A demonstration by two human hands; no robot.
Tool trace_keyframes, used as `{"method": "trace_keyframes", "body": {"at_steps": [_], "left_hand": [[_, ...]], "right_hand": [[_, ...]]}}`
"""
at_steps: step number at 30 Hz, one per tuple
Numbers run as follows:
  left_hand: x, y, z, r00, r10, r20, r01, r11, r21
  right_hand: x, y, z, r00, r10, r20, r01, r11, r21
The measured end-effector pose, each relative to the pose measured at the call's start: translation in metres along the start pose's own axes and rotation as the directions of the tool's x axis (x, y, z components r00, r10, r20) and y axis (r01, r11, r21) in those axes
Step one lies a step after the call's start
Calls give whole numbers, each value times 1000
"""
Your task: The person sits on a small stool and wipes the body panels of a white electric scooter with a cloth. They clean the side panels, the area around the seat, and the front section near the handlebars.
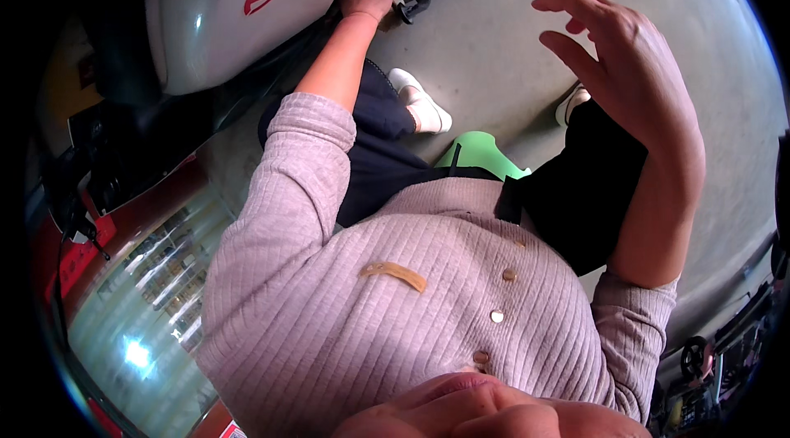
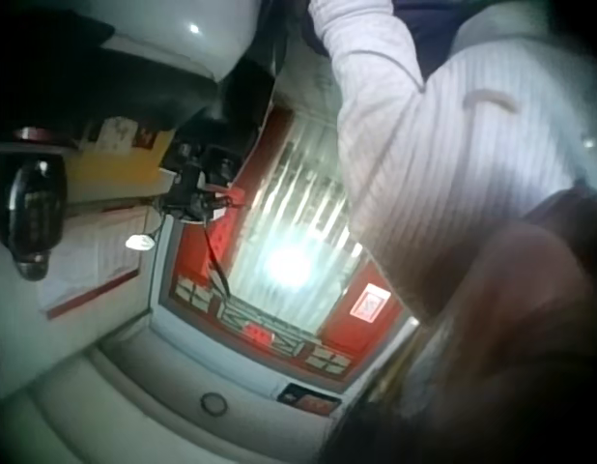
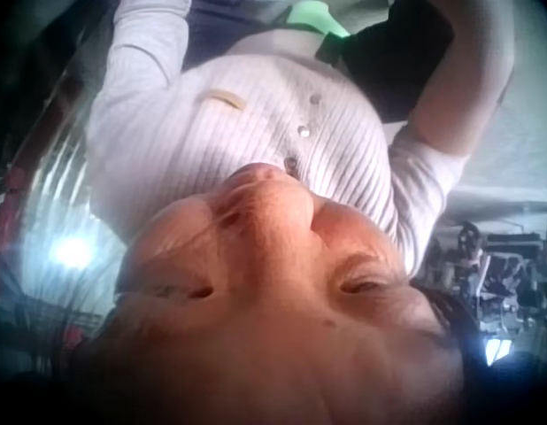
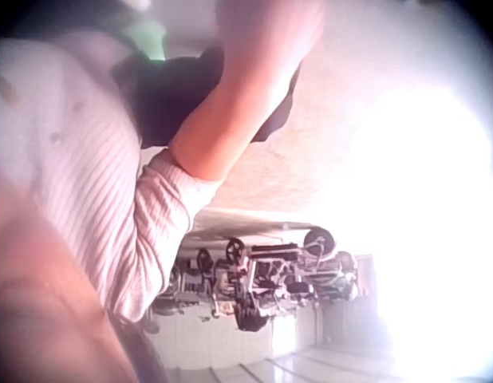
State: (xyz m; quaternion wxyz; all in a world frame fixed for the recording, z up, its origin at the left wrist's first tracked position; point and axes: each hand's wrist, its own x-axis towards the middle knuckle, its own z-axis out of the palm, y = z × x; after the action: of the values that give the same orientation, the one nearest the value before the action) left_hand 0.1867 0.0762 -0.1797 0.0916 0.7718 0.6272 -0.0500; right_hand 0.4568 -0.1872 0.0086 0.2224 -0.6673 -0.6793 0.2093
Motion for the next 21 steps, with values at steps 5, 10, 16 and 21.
{"method": "trace_keyframes", "body": {"at_steps": [5, 10, 16, 21], "left_hand": [[-5, -16, -6, 985, -157, 66, 156, 988, 16], [7, -26, 3, 977, -212, 31, 215, 966, -145], [16, 6, 8, 996, -74, -43, 62, 970, -233], [30, -8, 25, 988, 56, -145, -101, 939, -328]], "right_hand": [[-3, -8, -8, 999, -20, -47, 20, 1000, 8], [-14, -1, -9, 998, 11, -65, -11, 1000, 13], [-20, 4, -7, 998, 58, -21, -57, 998, 30], [-16, 6, -6, 999, 38, -26, -37, 999, 36]]}}
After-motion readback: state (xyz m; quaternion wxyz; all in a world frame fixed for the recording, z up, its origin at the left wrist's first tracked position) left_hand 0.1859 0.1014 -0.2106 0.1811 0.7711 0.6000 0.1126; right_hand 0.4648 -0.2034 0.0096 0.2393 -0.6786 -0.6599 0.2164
